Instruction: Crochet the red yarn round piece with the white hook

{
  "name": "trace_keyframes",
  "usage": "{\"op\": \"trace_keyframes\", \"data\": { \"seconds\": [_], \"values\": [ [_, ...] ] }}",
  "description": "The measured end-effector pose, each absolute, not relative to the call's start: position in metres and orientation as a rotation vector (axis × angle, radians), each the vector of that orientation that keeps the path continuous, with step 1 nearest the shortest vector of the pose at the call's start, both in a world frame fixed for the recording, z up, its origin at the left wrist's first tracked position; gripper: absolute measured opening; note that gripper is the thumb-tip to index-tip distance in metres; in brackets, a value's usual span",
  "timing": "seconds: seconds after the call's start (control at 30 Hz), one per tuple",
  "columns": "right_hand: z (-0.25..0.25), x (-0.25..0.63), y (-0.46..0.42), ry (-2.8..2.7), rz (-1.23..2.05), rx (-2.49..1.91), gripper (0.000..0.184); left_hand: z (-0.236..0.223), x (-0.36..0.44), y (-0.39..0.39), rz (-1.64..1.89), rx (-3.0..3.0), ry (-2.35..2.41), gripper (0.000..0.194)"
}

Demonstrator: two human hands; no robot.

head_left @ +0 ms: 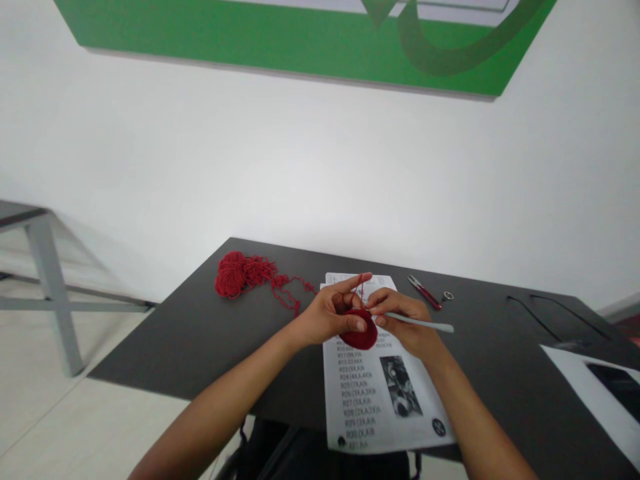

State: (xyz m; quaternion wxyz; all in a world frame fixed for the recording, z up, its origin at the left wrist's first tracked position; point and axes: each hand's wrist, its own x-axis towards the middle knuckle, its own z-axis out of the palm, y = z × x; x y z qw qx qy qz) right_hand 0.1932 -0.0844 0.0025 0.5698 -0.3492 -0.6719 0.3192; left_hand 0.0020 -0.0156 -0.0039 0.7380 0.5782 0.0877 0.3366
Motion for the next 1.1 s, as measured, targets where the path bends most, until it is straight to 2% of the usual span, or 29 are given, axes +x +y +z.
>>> {"op": "trace_keyframes", "data": {
  "seconds": [0.5,0.87,1.1],
  "values": [
    [0.001,0.206,-0.088,-1.626,0.819,-0.824,0.007,-0.002,-0.005,-0.01,0.632,1.202,0.164,0.091],
    [-0.014,0.176,-0.09,-1.17,1.1,-0.726,0.013,0.001,-0.009,-0.004,0.695,1.182,0.16,0.091],
    [-0.015,0.174,-0.093,-1.214,1.02,-0.72,0.012,-0.003,-0.009,-0.003,0.684,1.169,0.15,0.09]
  ]
}}
